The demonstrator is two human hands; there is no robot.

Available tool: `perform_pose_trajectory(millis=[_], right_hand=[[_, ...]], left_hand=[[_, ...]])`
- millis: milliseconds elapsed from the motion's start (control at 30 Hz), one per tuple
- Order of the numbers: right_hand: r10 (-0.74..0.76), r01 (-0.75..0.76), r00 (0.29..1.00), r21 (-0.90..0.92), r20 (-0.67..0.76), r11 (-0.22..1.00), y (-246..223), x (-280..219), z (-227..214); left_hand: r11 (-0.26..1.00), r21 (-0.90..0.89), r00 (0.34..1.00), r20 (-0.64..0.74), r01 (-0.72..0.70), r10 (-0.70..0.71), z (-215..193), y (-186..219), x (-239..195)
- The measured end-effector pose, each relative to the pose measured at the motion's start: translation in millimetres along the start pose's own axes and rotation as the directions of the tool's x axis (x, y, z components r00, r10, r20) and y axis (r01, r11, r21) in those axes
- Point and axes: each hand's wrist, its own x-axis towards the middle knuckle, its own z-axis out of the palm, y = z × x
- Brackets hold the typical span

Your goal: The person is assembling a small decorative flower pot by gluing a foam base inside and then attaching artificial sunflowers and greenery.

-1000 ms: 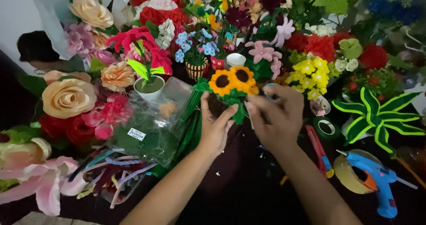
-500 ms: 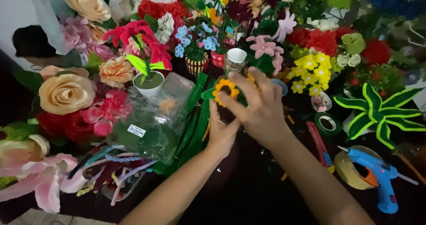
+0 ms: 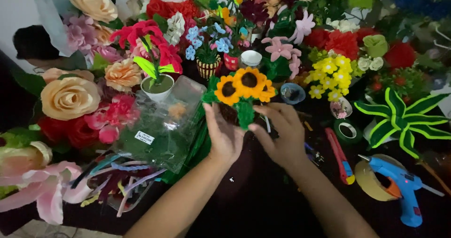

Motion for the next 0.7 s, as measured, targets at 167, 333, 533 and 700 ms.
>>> perform_pose_trajectory(millis=[167,333,533,700], right_hand=[[0.04,-0.039,0.996,-0.015,0.083,0.999,-6.0,-2.8,3.0],[0.02,-0.009,0.993,-0.088,0.12,0.996,-15.0,-3.3,13.1],[0.066,-0.041,0.99,-0.184,0.127,0.982,-18.0,-8.5,20.8],[0.117,-0.098,0.986,-0.159,0.118,0.982,-2.2,-23.9,26.9]], left_hand=[[0.996,-0.007,0.989,-0.119,0.089,-0.089,-13.5,-4.8,9.8],[0.992,-0.071,0.982,-0.153,0.103,-0.113,4.2,1.1,4.7],[0.993,-0.036,0.974,-0.196,0.11,-0.115,-36.0,-26.1,20.3],[0.988,-0.021,0.967,-0.203,0.155,-0.156,-16.8,-17.9,12.5]])
